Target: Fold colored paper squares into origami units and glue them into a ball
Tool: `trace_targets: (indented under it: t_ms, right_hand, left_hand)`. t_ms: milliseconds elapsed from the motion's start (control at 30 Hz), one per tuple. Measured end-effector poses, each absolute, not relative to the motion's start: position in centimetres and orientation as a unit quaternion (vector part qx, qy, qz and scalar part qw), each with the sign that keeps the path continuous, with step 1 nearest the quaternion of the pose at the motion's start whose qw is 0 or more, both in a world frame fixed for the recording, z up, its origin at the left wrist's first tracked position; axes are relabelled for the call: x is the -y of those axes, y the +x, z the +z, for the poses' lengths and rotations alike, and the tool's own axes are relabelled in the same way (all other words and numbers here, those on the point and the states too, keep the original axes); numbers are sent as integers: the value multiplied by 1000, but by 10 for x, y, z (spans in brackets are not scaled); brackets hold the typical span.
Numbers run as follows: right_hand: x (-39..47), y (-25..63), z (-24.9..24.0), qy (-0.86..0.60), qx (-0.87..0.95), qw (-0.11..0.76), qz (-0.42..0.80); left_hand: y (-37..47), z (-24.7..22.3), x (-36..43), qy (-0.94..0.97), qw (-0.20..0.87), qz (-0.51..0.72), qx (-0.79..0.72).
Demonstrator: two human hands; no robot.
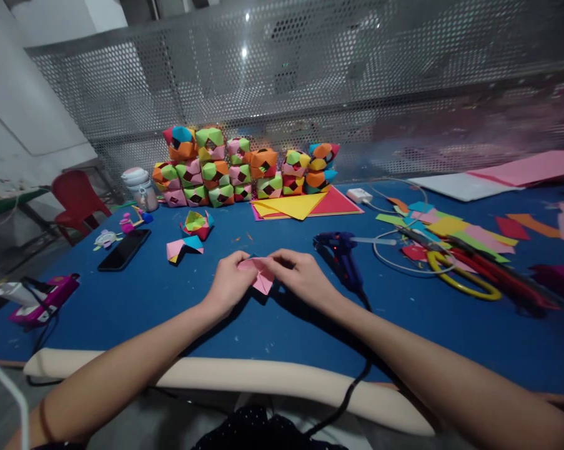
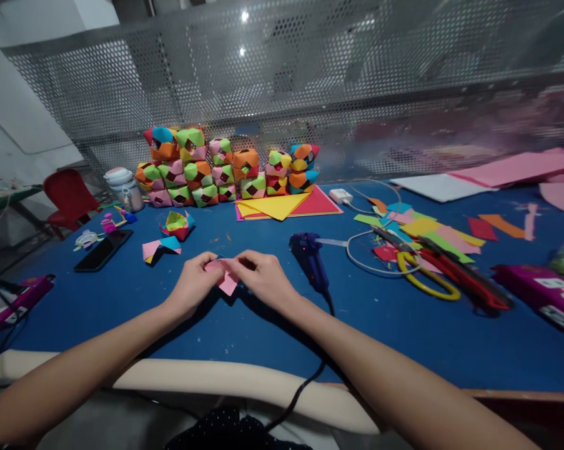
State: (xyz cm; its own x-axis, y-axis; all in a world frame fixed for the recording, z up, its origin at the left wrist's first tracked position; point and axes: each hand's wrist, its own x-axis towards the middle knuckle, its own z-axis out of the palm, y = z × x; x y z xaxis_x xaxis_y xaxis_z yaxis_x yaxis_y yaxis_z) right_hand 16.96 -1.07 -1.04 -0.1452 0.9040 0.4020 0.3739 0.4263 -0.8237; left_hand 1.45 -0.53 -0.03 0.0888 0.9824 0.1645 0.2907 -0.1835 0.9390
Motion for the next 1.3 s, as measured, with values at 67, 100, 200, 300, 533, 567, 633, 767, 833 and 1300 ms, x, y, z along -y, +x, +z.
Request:
trace_targets:
  t_ms: [67,100,200,300,533,567,633,767,833,1300]
  right_hand:
    - [11,172,-7,-462,675,472,329]
    - [12,172,-5,-467,667,471,340]
    - [14,171,-6,-470,687,445,329]
    - [14,167,-12,-463,728,424,275]
    - [7,167,-21,-464,740,460,161]
    - [7,167,-21,-457,745,463,148]
    - [9,167,-20,-446,751,468,134]
    - [13,164,-17,-460,724,482,177]
    - [13,164,-16,-472,708,480,212]
    - [10,166,-16,-472,692,470,279]
  left_hand:
    - [13,-1,3,604,391,456,-524]
    - [13,-2,2,594,393,462,-529]
    - [12,-5,-1,584,391,476,-529]
    - [12,-8,-1,587,387,483,-521]
    - [17,-10,5,606,443,439,-494]
    - [17,-9,6,611,454,432,-484]
    - [18,-7,7,627,448,421,-478]
    - [16,-7,6,624,420,431,-499]
    - [16,-8,6,608,423,446,-502]
    - [18,-3,9,622,433,445,-477]
